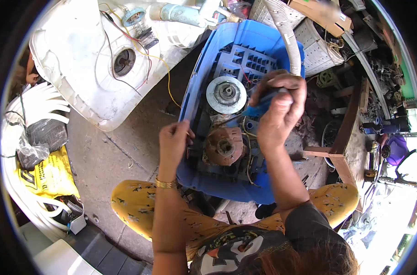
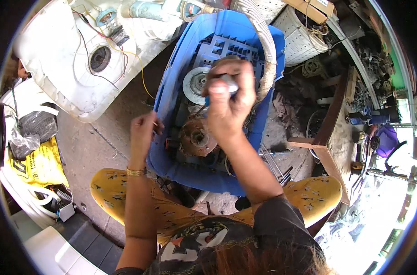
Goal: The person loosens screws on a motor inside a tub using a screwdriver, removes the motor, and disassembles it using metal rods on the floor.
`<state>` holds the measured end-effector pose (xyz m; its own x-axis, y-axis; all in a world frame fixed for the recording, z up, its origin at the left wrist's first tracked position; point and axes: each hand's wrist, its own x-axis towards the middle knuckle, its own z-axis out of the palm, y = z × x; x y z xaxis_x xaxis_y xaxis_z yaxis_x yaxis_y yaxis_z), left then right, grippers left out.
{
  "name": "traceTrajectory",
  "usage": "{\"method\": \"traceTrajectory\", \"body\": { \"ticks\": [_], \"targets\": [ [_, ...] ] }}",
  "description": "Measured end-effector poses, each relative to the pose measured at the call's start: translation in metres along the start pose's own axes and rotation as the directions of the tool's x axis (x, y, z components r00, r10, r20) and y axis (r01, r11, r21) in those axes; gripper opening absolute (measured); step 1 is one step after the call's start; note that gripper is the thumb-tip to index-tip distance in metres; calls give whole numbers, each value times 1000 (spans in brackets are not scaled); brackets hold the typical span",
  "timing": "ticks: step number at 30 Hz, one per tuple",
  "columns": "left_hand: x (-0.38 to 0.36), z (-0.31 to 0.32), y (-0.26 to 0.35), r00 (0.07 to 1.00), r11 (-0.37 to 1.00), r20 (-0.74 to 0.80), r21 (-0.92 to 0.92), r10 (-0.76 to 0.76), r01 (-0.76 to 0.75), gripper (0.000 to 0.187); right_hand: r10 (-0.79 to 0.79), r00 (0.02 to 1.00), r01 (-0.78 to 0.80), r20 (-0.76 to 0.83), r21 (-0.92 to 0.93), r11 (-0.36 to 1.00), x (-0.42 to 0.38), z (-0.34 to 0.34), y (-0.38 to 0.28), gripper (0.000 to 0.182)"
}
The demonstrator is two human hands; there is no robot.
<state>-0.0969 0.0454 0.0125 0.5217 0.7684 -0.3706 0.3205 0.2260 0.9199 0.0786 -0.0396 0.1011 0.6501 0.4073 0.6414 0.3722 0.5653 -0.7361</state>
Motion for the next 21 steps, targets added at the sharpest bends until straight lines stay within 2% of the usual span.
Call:
{"method": "traceTrajectory", "body": {
  "ticks": [1,3,6,7,8,9,11,12,13,15,16,17,19,20,21],
  "targets": [
    [2,-4,8,1000,983,-21,-182,22,-25,26,-5,1000,6,17,-47,999,0,5,-2,23],
    [6,-15,18,997,850,-68,-521,45,-74,21,202,978,-200,-54,49,979,-5,20,-15,17],
    [11,-35,38,987,790,-80,-592,138,-158,18,361,931,-366,59,151,918,5,17,-8,21],
    [9,-37,43,987,793,-76,-588,141,-159,18,366,916,-388,162,131,912,14,15,-3,25],
    [6,-38,48,987,797,-70,-583,144,-158,18,367,850,-466,378,213,859,22,8,2,29],
    [3,-38,53,987,802,-60,-578,146,-154,18,329,750,-552,573,268,790,29,1,7,33],
    [4,-35,49,984,802,9,-581,175,-137,19,187,484,-755,855,300,583,41,-2,20,40],
    [6,-31,45,980,801,43,-584,192,-131,19,205,551,-697,809,310,646,43,0,20,42],
    [11,-26,38,991,819,3,-563,135,-109,21,212,633,-638,744,347,688,48,4,23,38],
    [24,-14,24,996,850,-85,-523,20,-62,24,335,877,-408,343,166,898,41,15,16,29],
    [24,-8,25,998,763,-60,-646,-20,-23,21,274,948,-286,163,59,956,33,24,8,23],
    [24,0,25,993,793,-118,-603,15,-84,19,66,998,-64,21,-74,995,26,32,4,22],
    [24,14,31,969,843,-224,-499,101,-203,16,147,979,-153,-139,-36,988,13,40,-5,21],
    [29,15,24,982,820,-168,-548,84,-164,8,126,975,-128,-185,-1,992,10,47,-8,33],
    [32,16,23,980,805,-174,-565,99,-182,7,185,974,-183,-128,22,983,11,46,-9,36]
  ]
}}
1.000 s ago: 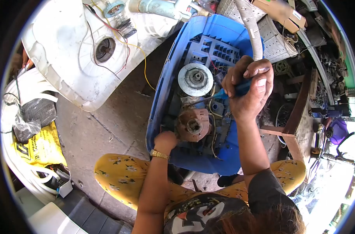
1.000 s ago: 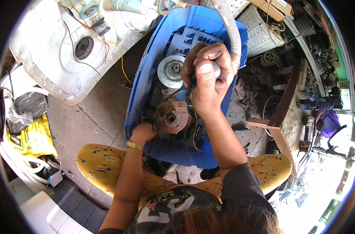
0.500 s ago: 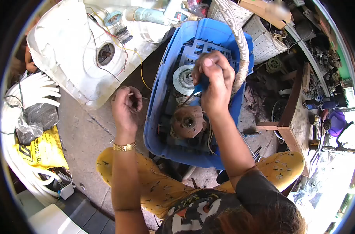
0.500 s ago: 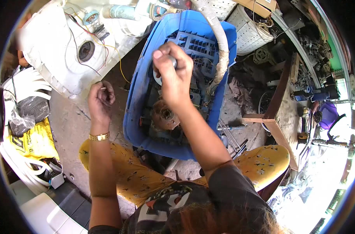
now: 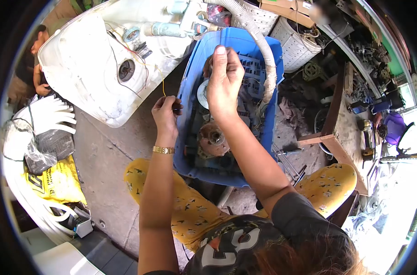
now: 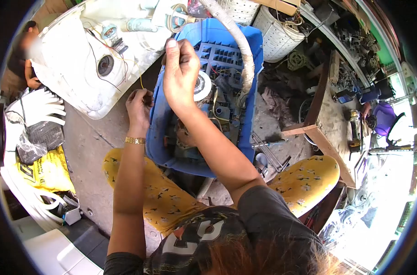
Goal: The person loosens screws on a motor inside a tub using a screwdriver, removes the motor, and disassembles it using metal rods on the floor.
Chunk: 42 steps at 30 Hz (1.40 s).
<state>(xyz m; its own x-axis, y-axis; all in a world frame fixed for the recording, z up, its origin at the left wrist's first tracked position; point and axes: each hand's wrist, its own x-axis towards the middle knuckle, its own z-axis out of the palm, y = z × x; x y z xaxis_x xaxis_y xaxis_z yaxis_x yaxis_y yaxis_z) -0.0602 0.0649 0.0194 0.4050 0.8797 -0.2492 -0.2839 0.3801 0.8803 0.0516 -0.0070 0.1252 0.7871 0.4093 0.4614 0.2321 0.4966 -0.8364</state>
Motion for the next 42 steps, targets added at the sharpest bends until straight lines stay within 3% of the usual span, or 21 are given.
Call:
{"method": "traceTrajectory", "body": {
  "ticks": [2,3,6,7,10,12,17,18,20,21,22,24,26,27,29,32,34,36,37,39,42],
  "targets": [
    [2,0,-6,1000,998,-2,-50,27,-27,8,123,985,-126,121,18,992,3,-3,-2,43],
    [4,-2,-6,998,999,55,-41,12,-10,12,164,921,-197,353,60,978,12,-5,-3,52],
    [0,13,0,976,983,218,-176,-9,49,20,161,258,-818,953,127,560,30,-19,6,51],
    [6,15,-3,952,994,306,-95,-23,54,19,80,264,-733,961,146,665,36,-17,8,47],
    [4,28,-6,889,976,453,149,73,-156,16,209,796,-288,568,52,956,27,-2,7,39],
    [0,37,-5,807,874,548,258,219,-413,18,-236,962,265,138,-258,929,9,15,5,31],
    [7,49,-2,667,826,676,152,314,-542,33,128,987,-108,94,-192,975,-6,16,1,37],
    [4,50,6,657,821,684,149,317,-551,37,204,920,-198,335,-51,979,2,14,2,39],
    [-4,49,29,616,819,763,220,193,-530,43,196,619,-447,760,136,884,21,3,4,44],
    [3,47,31,597,781,802,391,-30,-486,47,166,340,-605,926,80,792,28,0,0,48],
    [7,52,26,643,804,764,349,54,-482,46,179,279,-653,943,50,756,34,-2,0,47],
    [7,66,10,726,841,656,258,209,-476,43,182,497,-362,848,12,932,41,3,1,43],
    [5,77,8,593,501,547,327,591,-801,36,168,911,-98,377,-198,975,21,25,-1,30],
    [1,80,3,552,416,492,365,674,-833,34,-17,972,76,233,-247,966,6,31,-10,29],
    [-8,86,-11,509,321,414,444,754,-837,32,-317,946,313,69,-447,838,-15,41,-19,28],
    [-15,94,-29,451,214,347,545,822,-810,29,-427,890,261,-160,-589,765,-13,48,-11,26],
    [-8,93,-31,422,154,358,581,833,-799,27,-41,969,11,-243,-125,992,0,41,-13,31],
    [3,88,-18,401,87,432,585,808,-806,25,-162,974,146,-157,-110,983,17,29,5,36],
    [6,83,-4,460,172,484,527,745,-833,24,4,997,-4,76,-2,1000,23,24,-2,37],
    [10,62,29,705,560,611,462,361,-687,29,172,766,-345,619,170,923,38,7,-6,44],
    [24,58,26,502,573,810,267,302,-775,42,75,212,-662,974,87,744,49,2,-7,40]
  ]
}}
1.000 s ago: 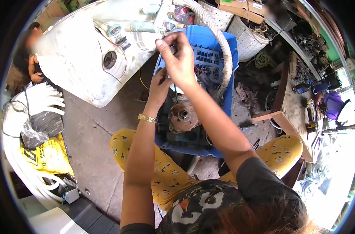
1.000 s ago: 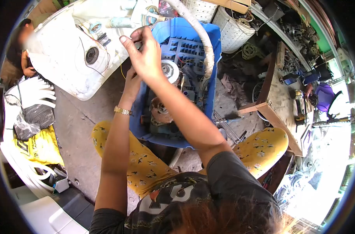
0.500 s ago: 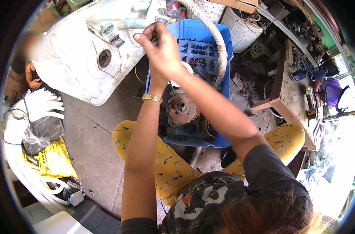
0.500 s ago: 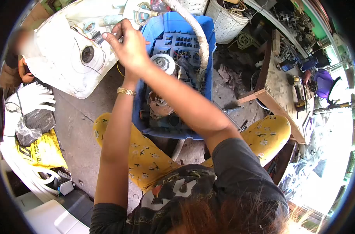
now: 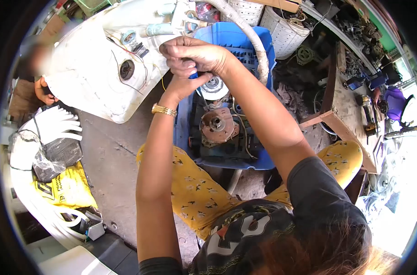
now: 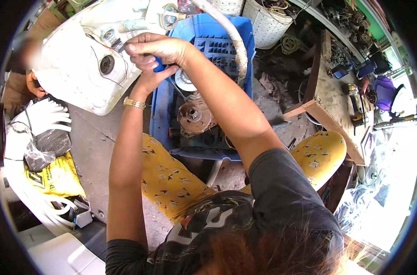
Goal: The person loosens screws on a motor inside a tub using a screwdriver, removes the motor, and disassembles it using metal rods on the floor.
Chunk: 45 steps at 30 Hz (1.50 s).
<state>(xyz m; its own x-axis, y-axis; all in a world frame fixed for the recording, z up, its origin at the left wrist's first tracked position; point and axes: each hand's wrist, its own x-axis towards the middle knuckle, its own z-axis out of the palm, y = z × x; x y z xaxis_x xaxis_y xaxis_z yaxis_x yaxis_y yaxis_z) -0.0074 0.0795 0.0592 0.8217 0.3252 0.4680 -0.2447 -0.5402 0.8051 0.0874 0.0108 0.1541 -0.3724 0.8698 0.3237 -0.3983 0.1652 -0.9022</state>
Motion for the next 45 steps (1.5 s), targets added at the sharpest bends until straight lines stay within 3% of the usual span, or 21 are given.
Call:
{"method": "traceTrajectory", "body": {
  "ticks": [1,3,5,9,12,13,15,18,20,21,23,26,28,30,32,34,35,38,40,43,45],
  "targets": [
    [1,-1,5,945,942,180,-150,-274,301,53,-29,999,29,-19,-24,999,-1,-2,-2,42],
    [3,18,4,971,966,-193,-242,-139,90,50,-159,900,73,-406,-221,973,9,5,3,36],
    [9,37,-14,944,918,-327,-386,-43,-92,53,-522,545,-83,-656,-661,745,18,33,15,31],
    [-5,69,-3,796,988,-601,-60,75,-139,48,-926,78,-436,-370,-848,302,25,57,40,27],
    [-2,72,8,747,990,-652,128,129,-58,45,-690,-73,-5,-720,-692,722,22,40,29,31],
    [-1,67,9,752,988,-646,145,133,-51,44,-652,2,29,-758,-652,758,18,28,24,35],
    [3,44,9,883,997,-468,-42,37,-64,42,-465,524,146,-714,-462,875,1,16,12,40],
    [0,11,13,972,967,145,-146,-187,208,39,-34,997,34,-72,7,999,-13,3,-4,38],
    [5,11,16,923,914,173,-164,-343,370,42,-73,979,65,-188,-49,997,-13,-6,-3,35],
    [4,27,-2,965,946,-125,-258,-232,194,31,-97,966,79,-238,-82,993,-9,-7,-4,34],
    [15,48,-5,857,992,-515,-95,18,-78,29,-403,650,-24,-645,-547,837,4,18,6,33],
    [10,83,5,739,862,-656,-455,-156,-222,27,-835,167,-169,-524,-850,499,14,49,27,31],
    [5,92,12,713,863,-675,-460,-188,-208,26,-845,117,-259,-521,-838,481,17,49,33,30],
    [2,80,19,763,996,-646,-48,26,-74,25,-617,83,-52,-783,-621,782,10,32,19,33],
    [5,55,21,855,914,-463,404,235,-33,24,-432,570,102,-699,-462,881,-6,12,0,42],
    [-6,30,21,966,908,-110,-381,-233,176,22,-138,902,50,-409,-218,975,-20,-3,-13,42],
    [-5,20,15,987,941,26,-300,-156,157,20,-46,995,48,-86,29,998,-21,-17,-9,40],
    [4,22,8,950,911,52,-273,-308,310,22,-53,969,33,-241,-90,995,-10,-6,-10,38],
    [13,35,-9,951,859,-188,-497,-245,123,22,-420,561,3,-713,-506,863,6,12,7,34],
    [13,74,2,837,113,-267,-964,-477,-243,24,-928,91,-356,-361,-882,308,9,38,32,27],
    [10,88,7,791,253,-395,-917,-467,-308,21,-748,-7,-246,-664,-724,645,12,47,28,27]
  ]
}}
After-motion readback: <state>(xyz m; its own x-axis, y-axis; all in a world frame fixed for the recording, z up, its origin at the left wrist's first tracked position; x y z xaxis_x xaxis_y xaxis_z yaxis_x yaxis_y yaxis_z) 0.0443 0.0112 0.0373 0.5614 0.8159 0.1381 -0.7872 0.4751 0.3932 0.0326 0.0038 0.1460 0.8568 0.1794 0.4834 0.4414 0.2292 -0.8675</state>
